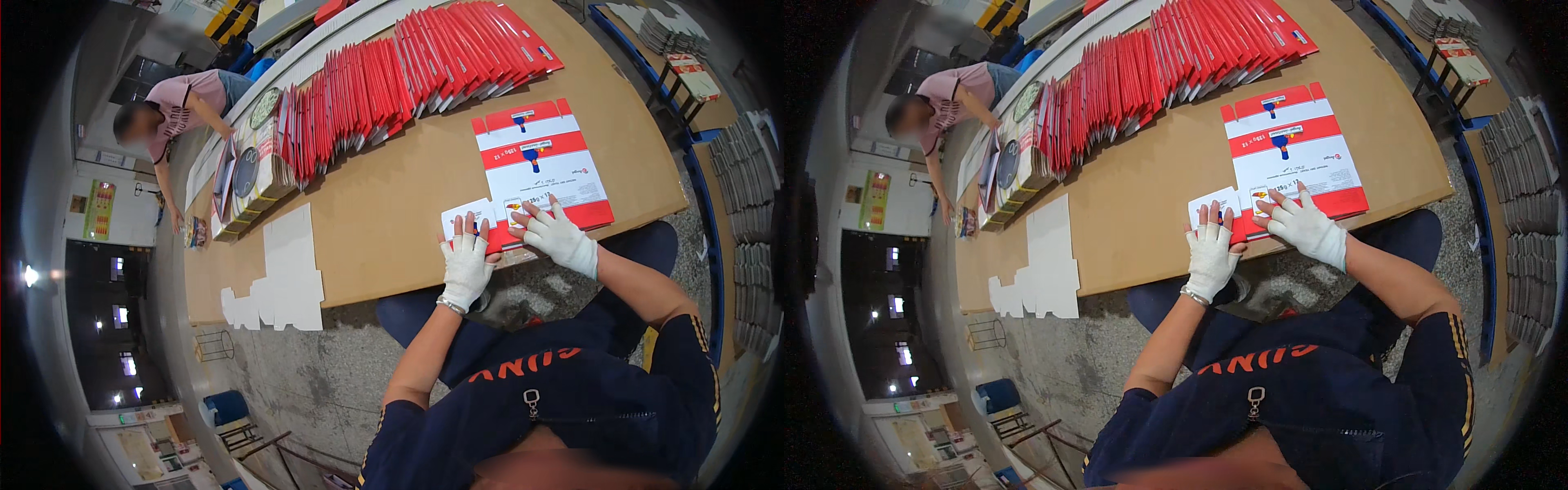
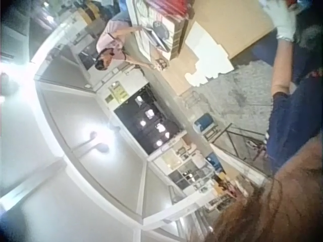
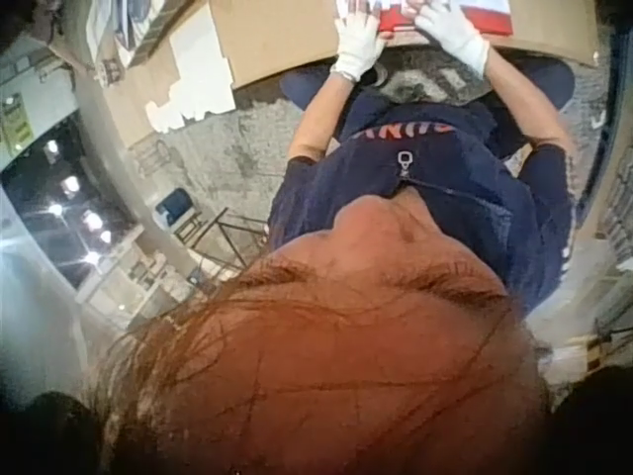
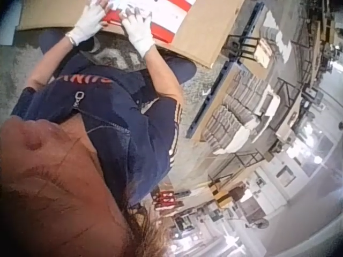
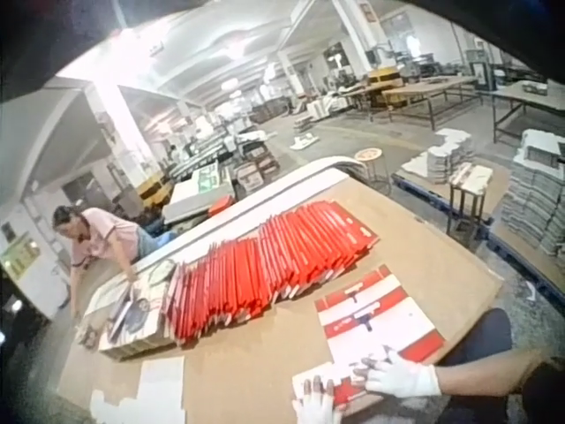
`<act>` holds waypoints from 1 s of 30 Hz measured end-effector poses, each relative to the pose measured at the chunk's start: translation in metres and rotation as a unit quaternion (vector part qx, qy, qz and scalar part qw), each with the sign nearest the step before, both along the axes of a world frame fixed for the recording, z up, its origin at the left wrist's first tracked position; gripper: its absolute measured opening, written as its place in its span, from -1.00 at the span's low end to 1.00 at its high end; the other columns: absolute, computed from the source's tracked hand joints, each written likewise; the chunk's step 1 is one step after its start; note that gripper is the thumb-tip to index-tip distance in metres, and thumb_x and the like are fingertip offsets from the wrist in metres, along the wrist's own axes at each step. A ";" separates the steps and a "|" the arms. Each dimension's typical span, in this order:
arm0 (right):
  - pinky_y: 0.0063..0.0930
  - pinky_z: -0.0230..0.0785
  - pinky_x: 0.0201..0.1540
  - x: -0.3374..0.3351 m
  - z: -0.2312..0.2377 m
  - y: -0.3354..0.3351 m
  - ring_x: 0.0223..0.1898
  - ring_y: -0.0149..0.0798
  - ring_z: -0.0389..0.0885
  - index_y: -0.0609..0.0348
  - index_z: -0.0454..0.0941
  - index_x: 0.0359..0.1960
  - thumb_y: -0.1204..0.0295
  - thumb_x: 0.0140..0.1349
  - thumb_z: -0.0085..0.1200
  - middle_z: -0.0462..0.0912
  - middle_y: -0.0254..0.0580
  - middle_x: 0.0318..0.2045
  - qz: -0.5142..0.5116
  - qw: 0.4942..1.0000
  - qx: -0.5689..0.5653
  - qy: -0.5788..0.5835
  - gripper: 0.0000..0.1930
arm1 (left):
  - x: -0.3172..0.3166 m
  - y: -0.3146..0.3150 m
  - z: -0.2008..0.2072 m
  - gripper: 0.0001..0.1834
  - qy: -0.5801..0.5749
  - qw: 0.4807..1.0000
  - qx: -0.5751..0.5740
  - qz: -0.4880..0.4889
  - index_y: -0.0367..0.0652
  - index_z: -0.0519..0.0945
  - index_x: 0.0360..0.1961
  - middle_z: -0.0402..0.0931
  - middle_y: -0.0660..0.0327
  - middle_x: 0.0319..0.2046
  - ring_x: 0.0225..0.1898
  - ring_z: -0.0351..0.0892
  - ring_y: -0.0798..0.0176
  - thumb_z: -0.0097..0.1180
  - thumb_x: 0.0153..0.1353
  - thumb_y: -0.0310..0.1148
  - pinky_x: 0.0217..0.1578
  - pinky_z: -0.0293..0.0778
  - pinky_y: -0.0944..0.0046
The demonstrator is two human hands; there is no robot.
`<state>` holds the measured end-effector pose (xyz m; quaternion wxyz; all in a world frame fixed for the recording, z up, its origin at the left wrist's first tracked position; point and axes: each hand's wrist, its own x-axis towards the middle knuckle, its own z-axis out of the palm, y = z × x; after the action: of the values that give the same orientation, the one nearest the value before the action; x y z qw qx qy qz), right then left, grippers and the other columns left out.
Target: Folding and putting together flat cardboard cutouts to assemble product boxes.
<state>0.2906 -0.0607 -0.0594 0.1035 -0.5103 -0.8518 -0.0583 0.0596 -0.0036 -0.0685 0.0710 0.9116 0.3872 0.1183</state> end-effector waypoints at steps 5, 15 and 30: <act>0.39 -0.07 0.24 -0.001 -0.009 -0.007 0.34 -0.11 0.17 -0.16 0.31 0.21 0.27 0.19 -0.02 0.26 -0.25 0.30 -0.003 1.000 -0.021 0.021 -0.50 | 0.003 0.002 -0.009 -0.18 0.067 0.997 0.031 0.034 0.04 0.21 0.34 -0.04 0.00 0.38 0.42 -0.12 -0.08 0.16 0.06 0.03 0.25 -0.23 -0.37; 0.39 -0.08 0.26 0.011 -0.015 -0.010 0.29 -0.26 0.26 -0.03 0.34 0.19 0.37 0.12 -0.06 0.35 -0.26 0.24 0.077 0.995 -0.060 0.022 -0.49 | -0.001 0.010 0.001 -0.27 0.053 0.998 -0.001 -0.019 -0.02 0.31 0.27 0.09 0.08 0.34 0.38 -0.03 -0.01 0.13 0.09 0.02 0.22 -0.14 -0.37; -0.21 0.32 -0.16 -0.002 0.011 -0.048 -0.17 -0.05 0.49 0.10 0.53 -0.26 0.49 -0.20 0.18 0.54 -0.10 -0.32 -0.018 0.955 -0.168 0.244 -0.65 | 0.050 0.066 -0.008 -0.17 -0.085 0.981 -0.102 0.143 -0.33 0.24 0.25 0.16 -0.09 0.27 0.33 0.03 -0.12 0.24 0.04 -0.06 0.27 -0.05 -0.13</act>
<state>0.2884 -0.1083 -0.0482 0.2199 -0.5338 -0.7891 0.2098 0.1100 0.0625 -0.0760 0.1789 0.8216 0.5159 0.1637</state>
